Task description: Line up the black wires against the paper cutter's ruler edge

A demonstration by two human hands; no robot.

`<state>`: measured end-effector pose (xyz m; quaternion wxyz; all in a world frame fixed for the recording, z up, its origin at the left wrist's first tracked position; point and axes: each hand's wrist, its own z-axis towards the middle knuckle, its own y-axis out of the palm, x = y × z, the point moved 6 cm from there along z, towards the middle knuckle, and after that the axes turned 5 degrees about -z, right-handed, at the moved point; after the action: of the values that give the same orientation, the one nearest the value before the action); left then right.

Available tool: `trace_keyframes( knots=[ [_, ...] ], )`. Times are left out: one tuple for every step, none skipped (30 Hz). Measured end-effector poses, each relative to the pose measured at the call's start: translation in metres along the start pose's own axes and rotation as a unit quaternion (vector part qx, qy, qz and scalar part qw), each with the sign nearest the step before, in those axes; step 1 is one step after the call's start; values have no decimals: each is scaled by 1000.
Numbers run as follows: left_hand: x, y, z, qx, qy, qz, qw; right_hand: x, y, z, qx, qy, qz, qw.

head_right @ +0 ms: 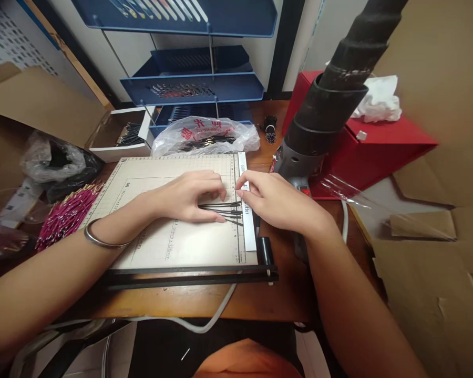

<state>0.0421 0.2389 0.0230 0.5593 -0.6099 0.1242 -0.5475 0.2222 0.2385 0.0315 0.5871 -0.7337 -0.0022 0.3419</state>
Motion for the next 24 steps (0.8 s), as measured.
trace_keyframes(
  knots=[
    [0,0,0,3,-1,-2,1000,0,0,-1,-1,7,4,1000],
    [0,0,1,6,-3,-4,1000,0,1,-1,-6,14,7,1000],
    [0,0,1,8,-7,-4,1000,0,2,-2,-13,21,9,1000],
    [-1,0,1,11,-13,-3,1000,0,4,-2,-20,25,10,999],
    [-1,0,1,15,-19,1,1000,0,5,-1,-26,27,10,999],
    [-2,0,1,20,-25,6,999,0,7,-1,-29,28,9,999],
    [-3,0,1,26,-32,13,999,0,7,0,-30,28,8,999],
    [-5,-1,1,32,-38,20,999,1,8,1,-30,26,8,999],
    [-6,-1,1,40,-46,27,998,1,8,1,-30,25,9,999],
    [-8,-2,0,47,-53,34,997,1,7,1,-30,25,10,999],
    [-10,-2,0,54,-60,39,996,1,6,1,-28,24,12,999],
    [-12,-3,0,60,-67,43,995,0,4,-1,-24,23,15,999],
    [-14,-3,0,66,-74,46,994,-1,3,-3,-17,23,20,999],
    [-15,-4,0,71,-79,47,993,-3,2,-6,-4,26,27,999],
    [-16,-4,0,74,-82,49,993,-5,1,-10,14,31,37,999],
    [-16,-5,0,76,-84,50,992,-8,1,-14,38,40,50,997],
    [-16,-5,0,78,-84,51,992,-10,3,-18,66,52,65,994],
    [-16,-5,0,79,-83,52,992,-12,6,-22,99,67,82,989],
    [-15,-5,0,81,-81,52,992,-13,10,-25,132,82,100,983],
    [-15,-5,0,82,-79,52,992,-14,14,-26,169,94,119,974],
    [-15,-6,0,83,-77,53,992,-15,19,-26,204,100,135,965],
    [-15,-6,0,84,-75,53,992,-15,24,-24,238,101,147,955],
    [-15,-6,0,85,-73,53,992,-14,27,-20,268,100,156,946],
    [-15,-6,0,85,-73,54,992,-12,30,-15,289,99,168,937]
  ],
)
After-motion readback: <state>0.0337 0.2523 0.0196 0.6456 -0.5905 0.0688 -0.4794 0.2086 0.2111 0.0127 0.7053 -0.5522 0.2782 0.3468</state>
